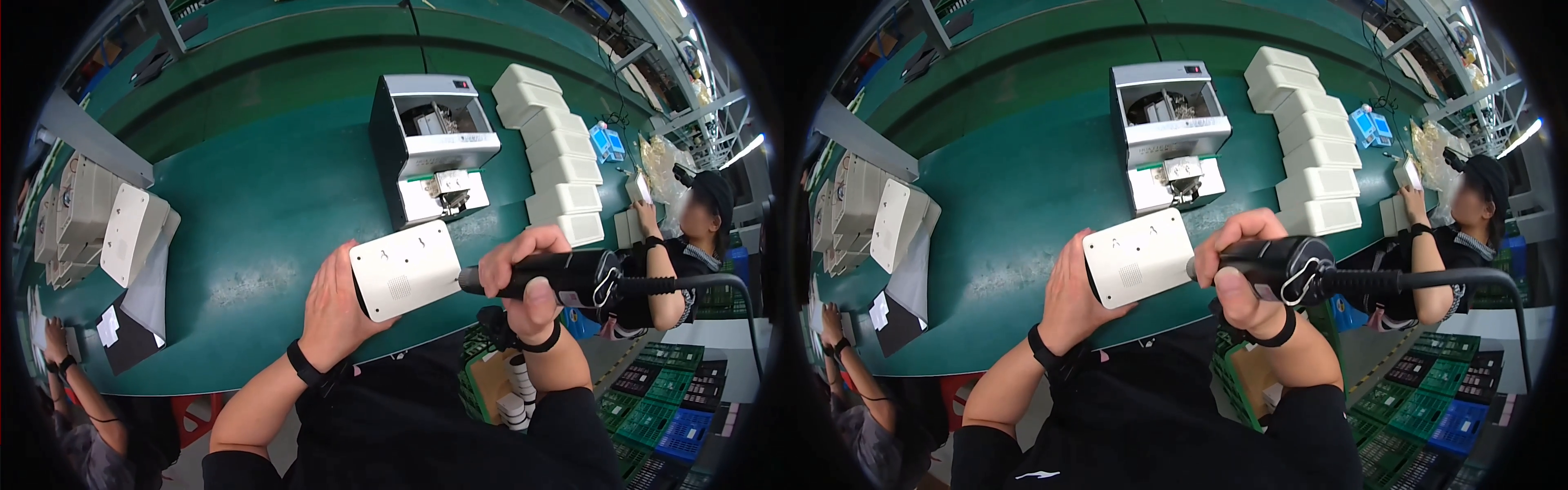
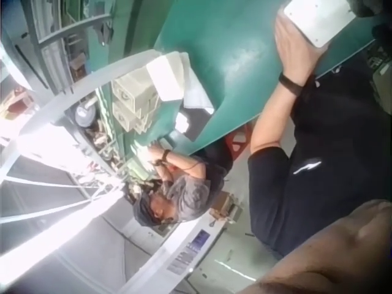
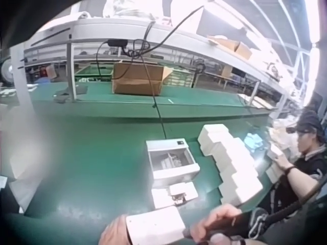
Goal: The person picks up a plastic housing, places it on the table, and drives screws into it with a power screwdriver. They set the housing aside, move a stack of housings, and repeat the process with another housing before placing a different housing over a base and driving screws into the assembly.
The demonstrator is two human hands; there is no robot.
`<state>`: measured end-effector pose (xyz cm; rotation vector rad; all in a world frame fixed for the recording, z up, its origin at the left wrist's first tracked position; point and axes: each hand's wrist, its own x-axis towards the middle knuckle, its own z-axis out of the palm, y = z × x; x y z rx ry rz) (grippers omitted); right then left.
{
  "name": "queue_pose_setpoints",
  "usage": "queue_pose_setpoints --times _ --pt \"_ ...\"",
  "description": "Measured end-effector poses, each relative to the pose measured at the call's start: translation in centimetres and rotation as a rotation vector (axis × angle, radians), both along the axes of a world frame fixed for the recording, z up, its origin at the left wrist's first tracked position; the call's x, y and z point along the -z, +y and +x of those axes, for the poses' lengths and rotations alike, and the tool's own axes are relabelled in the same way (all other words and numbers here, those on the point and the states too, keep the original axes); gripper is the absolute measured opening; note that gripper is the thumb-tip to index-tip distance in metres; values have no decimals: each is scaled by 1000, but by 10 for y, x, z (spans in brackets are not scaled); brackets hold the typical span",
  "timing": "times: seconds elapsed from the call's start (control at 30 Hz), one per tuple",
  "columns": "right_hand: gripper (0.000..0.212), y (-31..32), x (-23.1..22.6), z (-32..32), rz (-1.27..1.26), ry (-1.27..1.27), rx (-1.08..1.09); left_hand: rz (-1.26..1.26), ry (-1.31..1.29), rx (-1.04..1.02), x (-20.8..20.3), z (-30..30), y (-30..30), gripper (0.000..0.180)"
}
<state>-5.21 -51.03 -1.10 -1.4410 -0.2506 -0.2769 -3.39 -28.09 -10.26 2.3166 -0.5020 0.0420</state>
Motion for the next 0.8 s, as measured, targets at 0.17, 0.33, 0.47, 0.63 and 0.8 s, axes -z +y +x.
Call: queue_pose_setpoints --times 0.17,0.33,0.47,0.63,0.8 --pt "55 -3 2 6 39 28 -6 -14 1 -9 1 1 -2 107" --pt "56 -4 0 7 40 58 -23 -13 -8 -7 1 2 0 106" --pt "57 -7 -5 5 23 77 -71 -31 -1 10 0 2 -1 105" --pt "59 -7 -6 9 56 100 -91 -37 -21 2 -4 3 -1 101" --pt "61 -9 -6 7 74 111 -110 -40 -25 0 -4 3 -2 99"
